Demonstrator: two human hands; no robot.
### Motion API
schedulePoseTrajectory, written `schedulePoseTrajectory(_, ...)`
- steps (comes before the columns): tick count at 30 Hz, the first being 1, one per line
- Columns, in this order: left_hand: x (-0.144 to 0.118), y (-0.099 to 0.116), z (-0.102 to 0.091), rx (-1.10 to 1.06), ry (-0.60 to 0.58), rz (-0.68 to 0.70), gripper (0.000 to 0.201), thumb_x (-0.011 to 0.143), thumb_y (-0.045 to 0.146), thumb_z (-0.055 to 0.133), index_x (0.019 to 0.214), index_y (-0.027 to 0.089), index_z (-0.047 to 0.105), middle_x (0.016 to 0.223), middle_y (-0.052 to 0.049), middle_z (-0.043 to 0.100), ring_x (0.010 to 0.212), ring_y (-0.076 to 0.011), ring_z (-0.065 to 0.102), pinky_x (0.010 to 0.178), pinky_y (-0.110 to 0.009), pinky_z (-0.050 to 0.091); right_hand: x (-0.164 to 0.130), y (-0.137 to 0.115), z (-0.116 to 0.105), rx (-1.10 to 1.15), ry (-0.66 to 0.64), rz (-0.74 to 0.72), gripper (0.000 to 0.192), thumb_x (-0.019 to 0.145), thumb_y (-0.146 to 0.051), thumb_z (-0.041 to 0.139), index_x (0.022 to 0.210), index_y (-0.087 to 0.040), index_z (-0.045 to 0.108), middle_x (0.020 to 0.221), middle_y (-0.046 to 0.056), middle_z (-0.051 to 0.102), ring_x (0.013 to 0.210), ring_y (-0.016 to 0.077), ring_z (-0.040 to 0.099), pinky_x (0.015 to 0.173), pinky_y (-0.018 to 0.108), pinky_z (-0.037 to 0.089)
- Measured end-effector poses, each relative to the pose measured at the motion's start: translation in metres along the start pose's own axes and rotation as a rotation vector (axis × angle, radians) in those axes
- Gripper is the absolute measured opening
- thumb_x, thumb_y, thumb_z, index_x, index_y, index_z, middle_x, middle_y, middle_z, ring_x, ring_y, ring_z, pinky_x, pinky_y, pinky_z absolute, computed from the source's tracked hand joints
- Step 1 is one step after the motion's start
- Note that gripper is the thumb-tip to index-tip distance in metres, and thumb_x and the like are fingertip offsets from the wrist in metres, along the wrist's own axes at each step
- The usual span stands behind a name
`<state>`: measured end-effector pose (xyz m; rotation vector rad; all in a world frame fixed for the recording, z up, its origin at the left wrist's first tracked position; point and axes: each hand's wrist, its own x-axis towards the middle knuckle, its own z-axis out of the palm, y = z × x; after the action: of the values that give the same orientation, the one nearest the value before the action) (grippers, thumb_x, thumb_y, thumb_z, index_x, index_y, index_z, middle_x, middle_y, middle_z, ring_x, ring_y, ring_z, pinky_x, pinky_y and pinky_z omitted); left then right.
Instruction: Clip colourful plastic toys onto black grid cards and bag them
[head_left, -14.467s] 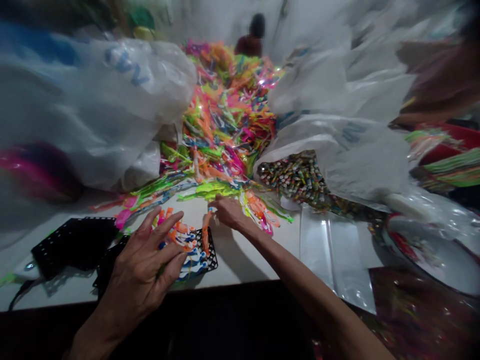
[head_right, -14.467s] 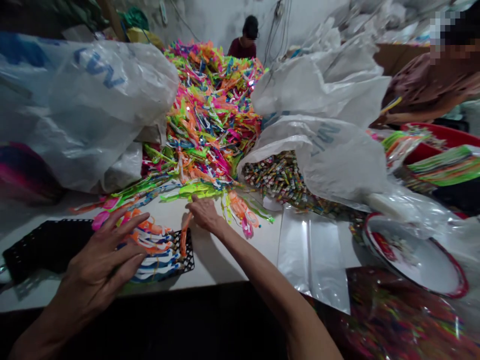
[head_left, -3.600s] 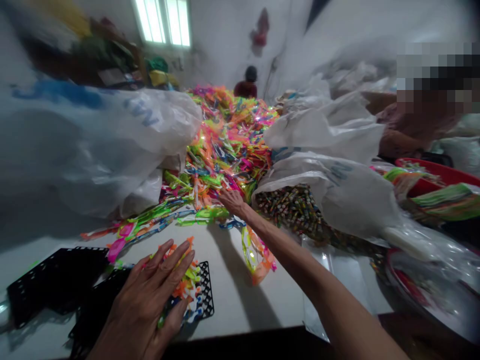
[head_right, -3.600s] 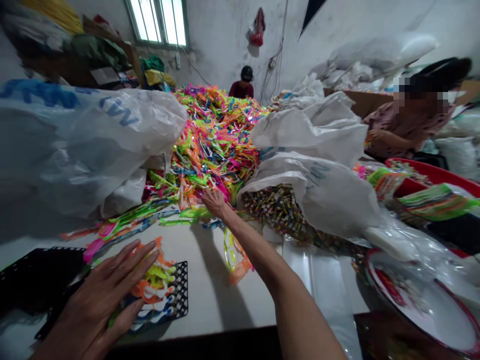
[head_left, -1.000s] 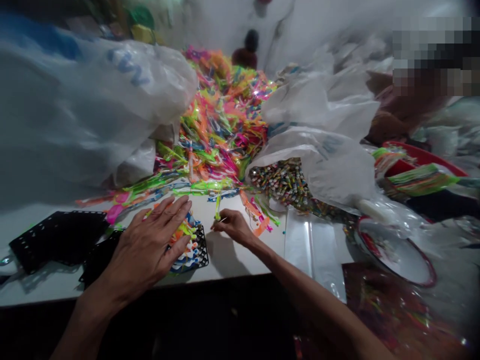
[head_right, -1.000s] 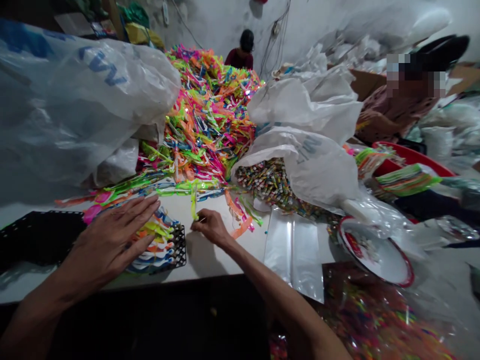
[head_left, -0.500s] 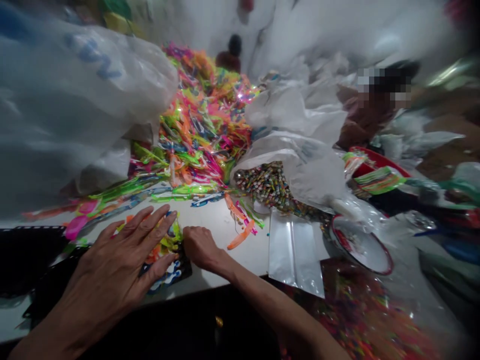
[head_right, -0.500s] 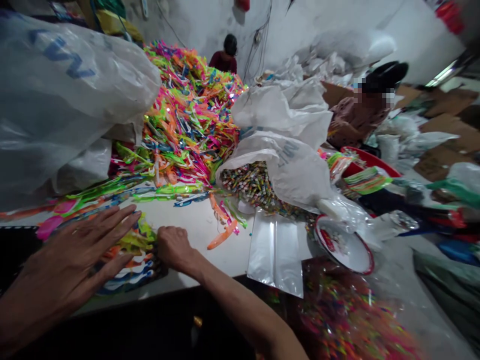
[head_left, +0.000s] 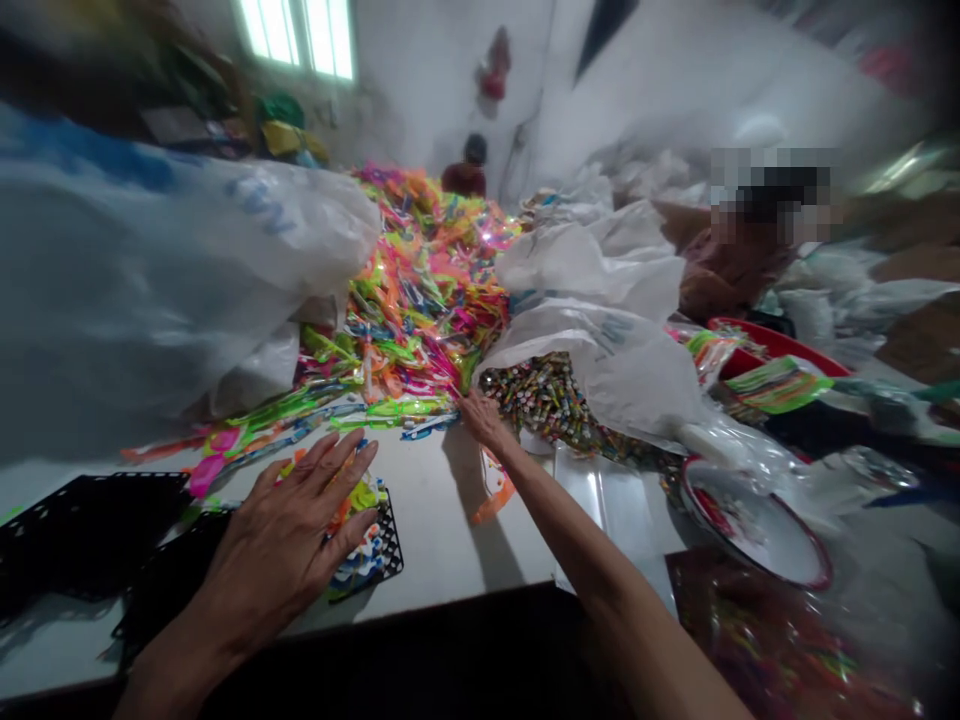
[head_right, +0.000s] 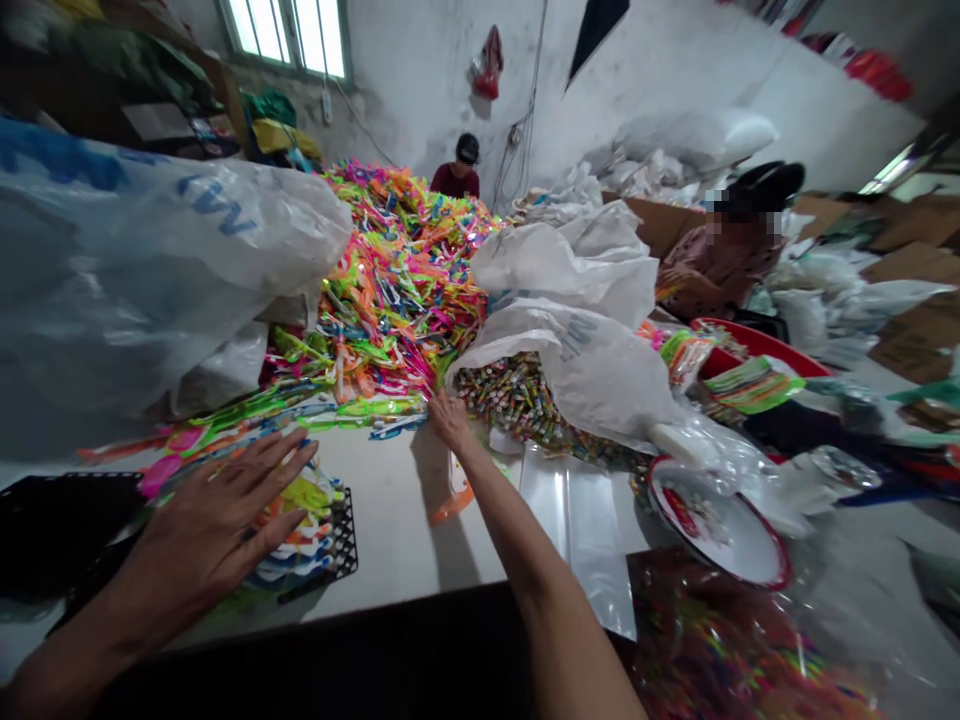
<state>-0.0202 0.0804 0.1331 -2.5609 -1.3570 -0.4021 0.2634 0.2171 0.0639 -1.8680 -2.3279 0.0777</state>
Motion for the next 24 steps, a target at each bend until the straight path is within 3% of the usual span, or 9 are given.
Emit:
schedulePoseTrajectory(3,0.000,0.001,-0.002,-0.005,0.010,-0.006,0.054,0.092,0.048,0.034,0.140,0.025,0.035,0.147,-0.004,0.035,0.134,-0.0258,0.037,0.100,-0.047,0.038,0.005,0.002,0.000,-0.022,-0.035,0.006,0.028,0.086,-0.005,0.040,0.095,-0.012,0.066,0.104,0.015,0.064,0.089,0.0203,0.058,0.077,0.029,0.040)
schedulePoseTrajectory(7,-0.001,0.002,-0.005,-0.009,-0.025,-0.008,0.055,0.093,0.049,0.030,0.142,0.024,0.033,0.148,-0.003,0.033,0.135,-0.0259,0.034,0.099,-0.048,0.038,-0.021,-0.014,0.005,0.073,-0.023,0.021,0.024,0.084,-0.010,0.043,0.097,-0.013,0.064,0.102,0.013,0.065,0.085,0.0192,0.059,0.072,0.027,0.040)
schedulePoseTrajectory(12,0.000,0.003,-0.007,-0.030,-0.078,-0.024,0.056,0.093,0.051,0.028,0.142,0.023,0.033,0.150,-0.004,0.031,0.137,-0.0263,0.030,0.105,-0.049,0.033,-0.077,-0.063,0.027,1.032,-0.254,0.114,0.012,0.076,-0.023,0.056,0.076,-0.012,0.059,0.071,0.005,0.064,0.063,0.0143,0.058,0.059,0.023,0.041)
schedulePoseTrajectory(14,0.001,0.003,-0.008,-0.032,-0.075,-0.020,0.057,0.093,0.051,0.028,0.141,0.022,0.034,0.149,-0.004,0.031,0.137,-0.0266,0.030,0.104,-0.049,0.033,-0.092,-0.083,0.037,1.243,-0.266,0.121,0.011,0.073,-0.023,0.058,0.073,-0.013,0.058,0.066,0.001,0.060,0.059,0.0119,0.053,0.056,0.021,0.039)
schedulePoseTrajectory(16,0.001,0.003,-0.008,-0.029,-0.071,-0.016,0.056,0.093,0.050,0.028,0.141,0.022,0.034,0.149,-0.004,0.032,0.137,-0.0270,0.030,0.103,-0.049,0.034,-0.099,-0.096,0.044,1.232,-0.200,0.087,0.009,0.072,-0.021,0.058,0.067,-0.014,0.056,0.059,-0.003,0.052,0.055,0.0091,0.045,0.052,0.019,0.032)
schedulePoseTrajectory(20,0.001,0.004,-0.009,-0.027,-0.058,-0.010,0.056,0.093,0.049,0.027,0.141,0.021,0.035,0.149,-0.005,0.034,0.136,-0.0275,0.031,0.103,-0.049,0.034,-0.098,-0.103,0.047,0.933,-0.070,0.005,0.016,0.073,-0.013,0.056,0.059,-0.015,0.049,0.053,-0.006,0.038,0.054,0.0074,0.034,0.051,0.020,0.023)
schedulePoseTrajectory(24,0.000,0.004,-0.007,-0.041,-0.059,-0.015,0.056,0.093,0.049,0.028,0.143,0.023,0.030,0.150,-0.005,0.031,0.137,-0.0269,0.031,0.104,-0.049,0.033,-0.096,-0.106,0.042,0.630,-0.088,-0.087,0.015,0.079,-0.014,0.055,0.064,-0.015,0.054,0.060,-0.002,0.051,0.057,0.0097,0.042,0.054,0.022,0.026)
